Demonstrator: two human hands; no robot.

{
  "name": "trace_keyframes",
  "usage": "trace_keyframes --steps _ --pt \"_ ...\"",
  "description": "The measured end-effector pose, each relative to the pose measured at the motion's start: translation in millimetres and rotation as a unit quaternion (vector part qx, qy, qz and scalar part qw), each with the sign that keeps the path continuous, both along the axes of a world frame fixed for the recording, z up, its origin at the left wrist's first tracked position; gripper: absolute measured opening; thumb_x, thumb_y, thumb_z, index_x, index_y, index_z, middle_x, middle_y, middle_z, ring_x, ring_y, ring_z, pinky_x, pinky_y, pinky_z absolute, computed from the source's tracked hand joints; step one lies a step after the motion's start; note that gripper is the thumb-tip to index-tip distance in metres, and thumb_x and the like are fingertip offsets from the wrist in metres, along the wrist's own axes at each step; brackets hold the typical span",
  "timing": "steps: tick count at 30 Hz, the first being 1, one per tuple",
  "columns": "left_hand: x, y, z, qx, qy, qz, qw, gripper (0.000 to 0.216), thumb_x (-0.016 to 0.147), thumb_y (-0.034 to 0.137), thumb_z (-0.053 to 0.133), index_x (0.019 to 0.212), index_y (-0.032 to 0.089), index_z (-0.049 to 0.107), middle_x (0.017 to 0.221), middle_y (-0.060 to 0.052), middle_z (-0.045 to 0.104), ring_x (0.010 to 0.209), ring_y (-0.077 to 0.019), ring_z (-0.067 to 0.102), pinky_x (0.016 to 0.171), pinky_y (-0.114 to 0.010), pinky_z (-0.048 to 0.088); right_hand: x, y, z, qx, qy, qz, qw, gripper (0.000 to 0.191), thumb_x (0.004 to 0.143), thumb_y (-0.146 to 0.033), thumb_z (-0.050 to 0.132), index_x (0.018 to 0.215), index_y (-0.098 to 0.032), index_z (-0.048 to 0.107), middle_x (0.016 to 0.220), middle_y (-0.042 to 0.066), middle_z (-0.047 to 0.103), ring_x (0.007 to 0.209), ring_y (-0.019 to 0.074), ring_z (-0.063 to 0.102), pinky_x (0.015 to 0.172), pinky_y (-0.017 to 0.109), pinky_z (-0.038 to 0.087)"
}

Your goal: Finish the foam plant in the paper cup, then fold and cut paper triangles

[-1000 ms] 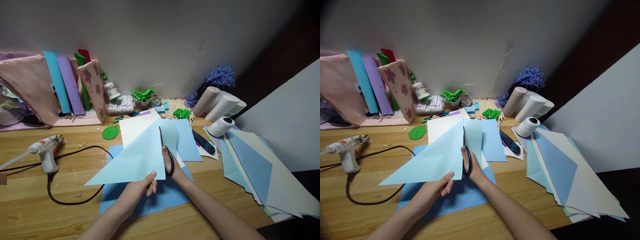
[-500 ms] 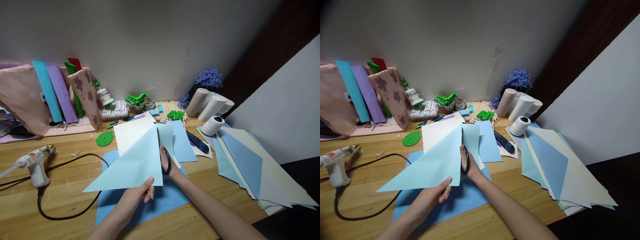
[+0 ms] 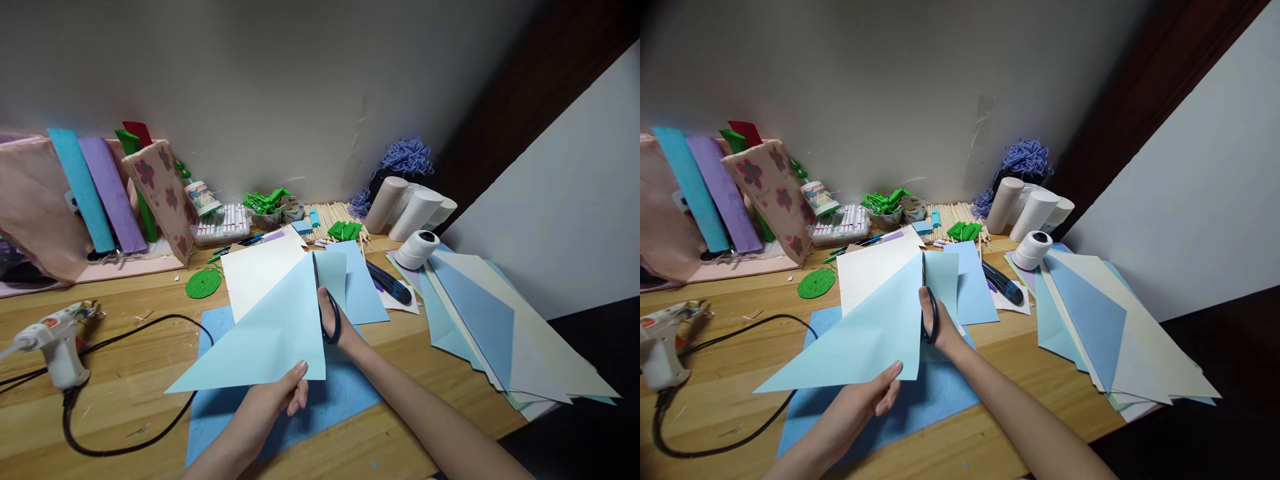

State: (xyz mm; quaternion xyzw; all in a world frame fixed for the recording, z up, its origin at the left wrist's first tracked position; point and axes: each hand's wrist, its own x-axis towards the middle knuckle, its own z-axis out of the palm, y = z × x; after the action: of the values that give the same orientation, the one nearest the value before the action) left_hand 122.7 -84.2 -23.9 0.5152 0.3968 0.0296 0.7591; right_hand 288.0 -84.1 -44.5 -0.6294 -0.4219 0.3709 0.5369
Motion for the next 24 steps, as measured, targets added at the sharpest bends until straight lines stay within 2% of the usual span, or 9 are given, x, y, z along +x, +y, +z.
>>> trace_keyframes --steps 6,12,18,24 --pt "-0.1 0.2 2.6 -0.016 -0.031 0.020 0.999 0.048 0.078 0.054 0.047 0.046 0.018 0.042 0.047 0.004 0.032 0.055 -0.0117 0.027 0.059 -0.026 0.023 3.1 0.8 -4.5 -0.019 -0.020 0.011 1.000 0.069 0.082 -0.068 0.019 0.079 -0.014 0.062 0.068 0.008 0.065 0.075 0.0233 0.060 0.076 0.035 0.046" --pt "-1.9 -1.1 -1.4 -0.037 -0.027 -0.001 0.999 0.050 0.077 0.056 0.047 0.045 0.018 0.042 0.046 0.004 0.031 0.054 -0.0115 0.027 0.059 -0.026 0.023 9.1 2.3 -4.1 -0.013 -0.016 -0.003 1.000 0.069 0.078 -0.072 0.019 0.076 -0.016 0.061 0.068 0.007 0.064 0.076 0.0229 0.060 0.069 0.032 0.047" --pt "-1.4 -1.3 -1.3 -0.040 -0.029 -0.004 0.999 0.050 0.077 0.056 0.048 0.045 0.018 0.042 0.046 0.004 0.031 0.054 -0.0116 0.027 0.059 -0.026 0.024 10.7 0.3 -0.2 -0.038 -0.018 0.017 0.999 0.067 0.077 -0.072 0.019 0.059 -0.019 0.054 0.040 0.000 0.050 0.048 0.0172 0.054 0.059 0.030 0.046" --pt "-0.4 -1.1 -1.3 -0.036 -0.038 -0.006 0.999 0.050 0.078 0.055 0.047 0.044 0.018 0.041 0.045 0.004 0.031 0.053 -0.0111 0.026 0.057 -0.026 0.024 11.2 0.9 6.2 -0.047 0.020 0.015 0.999 0.066 0.071 -0.078 0.023 0.053 -0.020 0.048 0.037 -0.001 0.046 0.041 0.0141 0.050 0.044 0.025 0.041"
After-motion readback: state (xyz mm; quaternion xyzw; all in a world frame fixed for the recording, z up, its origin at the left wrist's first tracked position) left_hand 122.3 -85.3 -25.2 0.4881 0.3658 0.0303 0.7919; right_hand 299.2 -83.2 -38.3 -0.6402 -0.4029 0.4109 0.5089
